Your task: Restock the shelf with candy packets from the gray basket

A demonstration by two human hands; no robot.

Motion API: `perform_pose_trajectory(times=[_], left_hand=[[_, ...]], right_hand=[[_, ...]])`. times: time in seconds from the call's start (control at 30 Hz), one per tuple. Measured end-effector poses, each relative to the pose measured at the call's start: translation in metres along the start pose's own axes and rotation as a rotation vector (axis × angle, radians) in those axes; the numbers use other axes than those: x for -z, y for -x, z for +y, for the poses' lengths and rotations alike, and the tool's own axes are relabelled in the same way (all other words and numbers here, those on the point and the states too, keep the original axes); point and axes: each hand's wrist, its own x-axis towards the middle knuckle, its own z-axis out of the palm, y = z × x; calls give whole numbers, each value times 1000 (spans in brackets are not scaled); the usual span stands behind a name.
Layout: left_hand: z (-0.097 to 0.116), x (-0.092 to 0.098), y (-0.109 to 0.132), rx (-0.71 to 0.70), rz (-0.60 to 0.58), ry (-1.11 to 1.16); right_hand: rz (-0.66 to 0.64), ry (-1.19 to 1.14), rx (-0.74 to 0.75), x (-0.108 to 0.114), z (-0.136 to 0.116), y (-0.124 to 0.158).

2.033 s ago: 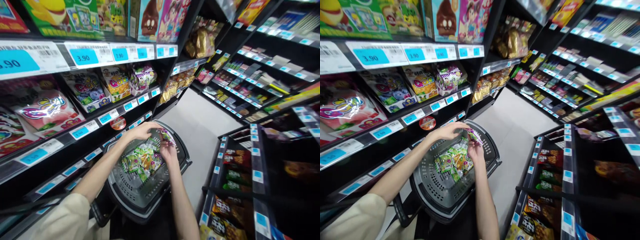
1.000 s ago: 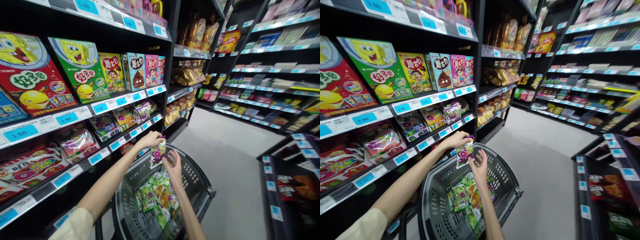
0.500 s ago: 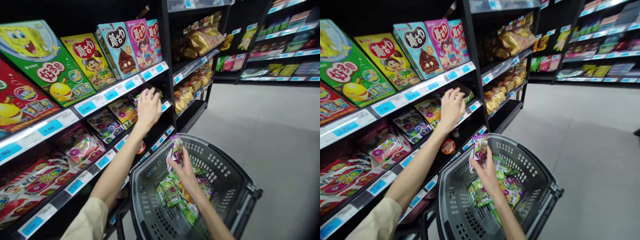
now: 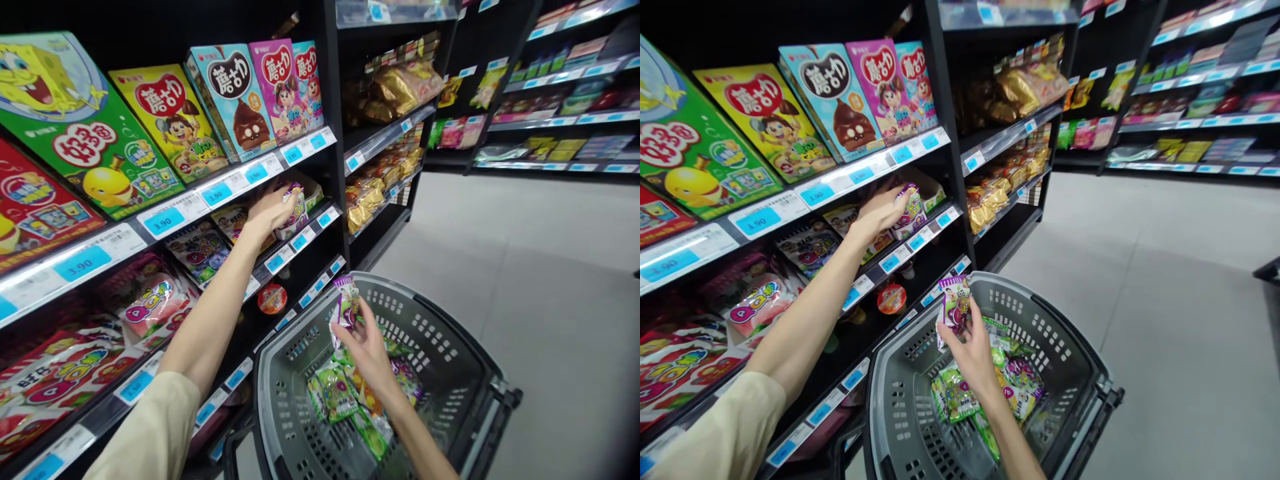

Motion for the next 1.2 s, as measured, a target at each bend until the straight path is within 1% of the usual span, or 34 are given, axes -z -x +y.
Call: perform_pose_trajectory(times=[0.03, 0.07, 0.13, 0.17, 0.2, 0.23, 0.33, 0.43, 0.5, 0.57, 0.63, 0.73, 0.83, 0.9, 0.97, 1.03, 1.13, 1.2], left_hand=[[1, -2, 2, 6, 19, 1], [2, -5, 7, 16, 75, -7], [6, -17, 19, 18, 260, -28], [7, -24, 27, 7, 358, -33], [8, -33, 35, -20, 427, -32], [8, -41, 42, -47, 470, -26], [4, -62, 57, -96, 504, -2], [-4, -73, 61, -83, 509, 14], [-9, -78, 59, -83, 505, 21], [-13, -82, 57, -87, 501, 42], [-16, -86, 55, -84, 509, 74], [-18, -92, 54, -79, 524, 111], [-18, -96, 53, -71, 510, 135], [-18, -98, 53, -58, 501, 132], [-17, -99, 52, -42, 500, 107], [-17, -101, 52, -30, 499, 85], [-17, -102, 53, -32, 486, 87], [-17, -102, 54, -44, 489, 85]], right_hand=[[6, 21, 20, 2, -1, -1], [15, 47, 51, 4, -4, -3], [30, 101, 146, 6, -16, -14], [30, 132, 202, 6, -25, -22], [23, 171, 258, 5, -37, -33], [16, 222, 313, 1, -52, -46], [-9, 460, 469, -21, -100, -92], [-52, 703, 643, -55, -143, -141], [-98, 853, 744, -79, -162, -170], [-157, 991, 790, -103, -174, -195], [-197, 1094, 790, -126, -181, -215], [-235, 1193, 794, -159, -187, -235], [-336, 1295, 767, -187, -189, -248], [-403, 1329, 736, -202, -189, -253], [-457, 1314, 727, -213, -187, -257], [-500, 1279, 722, -218, -184, -261], [-545, 1248, 738, -220, -179, -269], [-548, 1266, 766, -219, -176, -275]])
